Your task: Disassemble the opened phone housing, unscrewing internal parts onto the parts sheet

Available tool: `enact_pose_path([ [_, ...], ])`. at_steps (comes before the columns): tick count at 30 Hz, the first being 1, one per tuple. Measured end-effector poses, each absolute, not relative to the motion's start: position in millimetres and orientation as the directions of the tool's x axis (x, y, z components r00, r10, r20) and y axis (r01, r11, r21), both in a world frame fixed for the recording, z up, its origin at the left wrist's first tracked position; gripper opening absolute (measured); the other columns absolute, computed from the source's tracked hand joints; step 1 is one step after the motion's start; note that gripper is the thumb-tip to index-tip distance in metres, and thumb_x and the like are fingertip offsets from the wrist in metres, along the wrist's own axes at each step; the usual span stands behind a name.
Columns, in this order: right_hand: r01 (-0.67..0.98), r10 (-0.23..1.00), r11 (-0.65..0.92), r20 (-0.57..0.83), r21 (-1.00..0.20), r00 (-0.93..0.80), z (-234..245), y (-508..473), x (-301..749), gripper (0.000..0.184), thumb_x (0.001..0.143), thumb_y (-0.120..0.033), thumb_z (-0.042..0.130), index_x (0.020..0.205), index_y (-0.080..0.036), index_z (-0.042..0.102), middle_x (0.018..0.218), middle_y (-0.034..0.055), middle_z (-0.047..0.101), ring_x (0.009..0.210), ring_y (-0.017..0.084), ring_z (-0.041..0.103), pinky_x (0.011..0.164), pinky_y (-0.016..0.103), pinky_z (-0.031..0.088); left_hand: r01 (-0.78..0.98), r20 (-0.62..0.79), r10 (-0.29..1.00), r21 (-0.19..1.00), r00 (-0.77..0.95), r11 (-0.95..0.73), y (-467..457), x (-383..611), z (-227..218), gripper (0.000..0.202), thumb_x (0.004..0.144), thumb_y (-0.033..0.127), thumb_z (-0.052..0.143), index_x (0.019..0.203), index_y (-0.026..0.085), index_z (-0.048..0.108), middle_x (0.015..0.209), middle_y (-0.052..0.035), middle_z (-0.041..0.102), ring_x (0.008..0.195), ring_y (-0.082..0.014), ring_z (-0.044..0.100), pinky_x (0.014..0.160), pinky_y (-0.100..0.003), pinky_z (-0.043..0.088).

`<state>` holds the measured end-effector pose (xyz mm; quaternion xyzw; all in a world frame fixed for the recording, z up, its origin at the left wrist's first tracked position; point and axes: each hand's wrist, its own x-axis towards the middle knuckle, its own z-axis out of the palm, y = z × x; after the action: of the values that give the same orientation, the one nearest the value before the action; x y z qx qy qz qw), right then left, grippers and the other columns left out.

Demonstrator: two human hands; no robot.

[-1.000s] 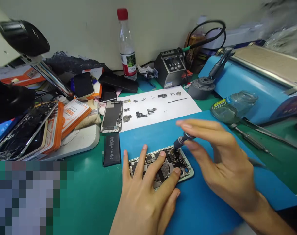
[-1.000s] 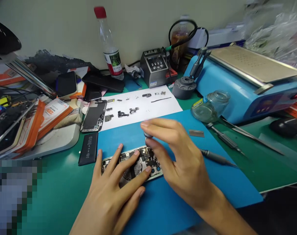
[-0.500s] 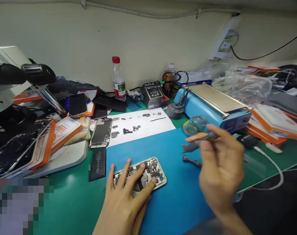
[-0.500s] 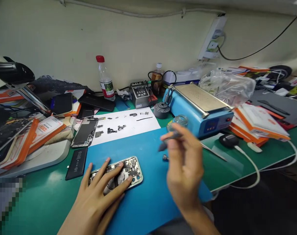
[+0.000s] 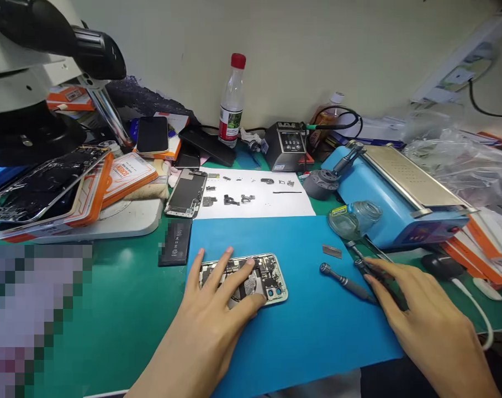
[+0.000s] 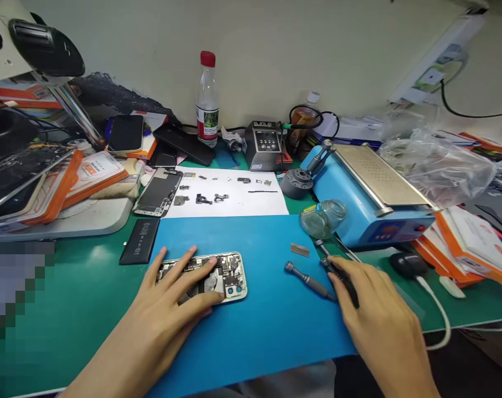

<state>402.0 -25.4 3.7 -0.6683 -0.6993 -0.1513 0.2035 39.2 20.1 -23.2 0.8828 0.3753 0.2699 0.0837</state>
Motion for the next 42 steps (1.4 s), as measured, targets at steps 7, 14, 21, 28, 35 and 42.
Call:
enact_pose_path([
  [7,0.931,0.841,0.329,0.4,0.155,-0.364,8.2,-19.6,380.5,0.042,0.119,-0.046,0.042,0.135,-0.021,0.072,0.121,0.008,0.074,0.11,0.026,0.07,0.091,0.038,0.051,0.61,0.392,0.709,0.363,0.586,-0.705,22.3,35.9,-15.3,0.035,0.112,0.016,0.055,0.132,0.034,0.078,0.16,-0.0071,0.068,0.154,-0.0483,0.056,0.117,-0.092,0.042],
  [14,0.945,0.874,0.047,0.471,-0.325,0.118,21.9,-16.9,358.1,0.033,0.107,-0.058,0.064,0.117,-0.029,0.075,0.112,0.0048,0.08,0.091,0.026,0.073,0.078,0.041,0.05,0.596,0.375,0.723,0.409,0.581,-0.691,16.8,34.6,-23.1,0.04,0.112,0.016,0.055,0.139,0.037,0.075,0.169,-0.005,0.059,0.164,-0.044,0.045,0.128,-0.087,0.031],
  [21,0.514,0.882,0.045,0.275,-0.857,0.381,55.2,44.0,327.5,0.04,0.102,-0.062,0.069,0.125,-0.031,0.056,0.117,0.0064,0.081,0.083,0.024,0.079,0.076,0.042,0.068,0.581,0.365,0.661,0.316,0.655,-0.75,20.2,28.0,-30.8,0.046,0.107,0.015,0.062,0.146,0.038,0.072,0.175,-0.0067,0.052,0.164,-0.0462,0.043,0.126,-0.086,0.036],
  [28,0.495,0.98,0.045,0.135,-0.868,0.149,38.1,93.7,318.4,0.047,0.104,-0.064,0.066,0.135,-0.03,0.068,0.142,0.0097,0.076,0.111,0.028,0.081,0.104,0.051,0.066,0.63,0.403,0.705,0.322,0.584,-0.706,16.2,34.7,-37.4,0.045,0.105,0.016,0.065,0.141,0.041,0.075,0.174,-0.0026,0.053,0.167,-0.0403,0.039,0.132,-0.078,0.032],
  [35,0.451,0.992,0.05,0.097,-0.891,0.082,19.9,105.6,311.3,0.052,0.099,-0.072,0.069,0.131,-0.031,0.073,0.144,0.0091,0.074,0.113,0.032,0.08,0.113,0.06,0.061,0.65,0.42,0.735,0.353,0.533,-0.673,15.6,40.0,-35.4,0.038,0.106,0.024,0.068,0.138,0.044,0.076,0.17,0.0017,0.058,0.169,-0.0466,0.032,0.129,-0.093,0.017],
  [42,0.269,0.957,0.065,0.136,-0.961,0.256,36.0,79.7,306.5,0.064,0.097,-0.065,0.077,0.145,-0.03,0.055,0.12,0.008,0.081,0.089,0.023,0.079,0.091,0.044,0.07,0.608,0.395,0.737,0.417,0.549,-0.676,20.0,36.6,-22.5,0.036,0.111,0.024,0.063,0.138,0.044,0.077,0.165,0.0019,0.063,0.164,-0.0454,0.044,0.126,-0.092,0.026],
])
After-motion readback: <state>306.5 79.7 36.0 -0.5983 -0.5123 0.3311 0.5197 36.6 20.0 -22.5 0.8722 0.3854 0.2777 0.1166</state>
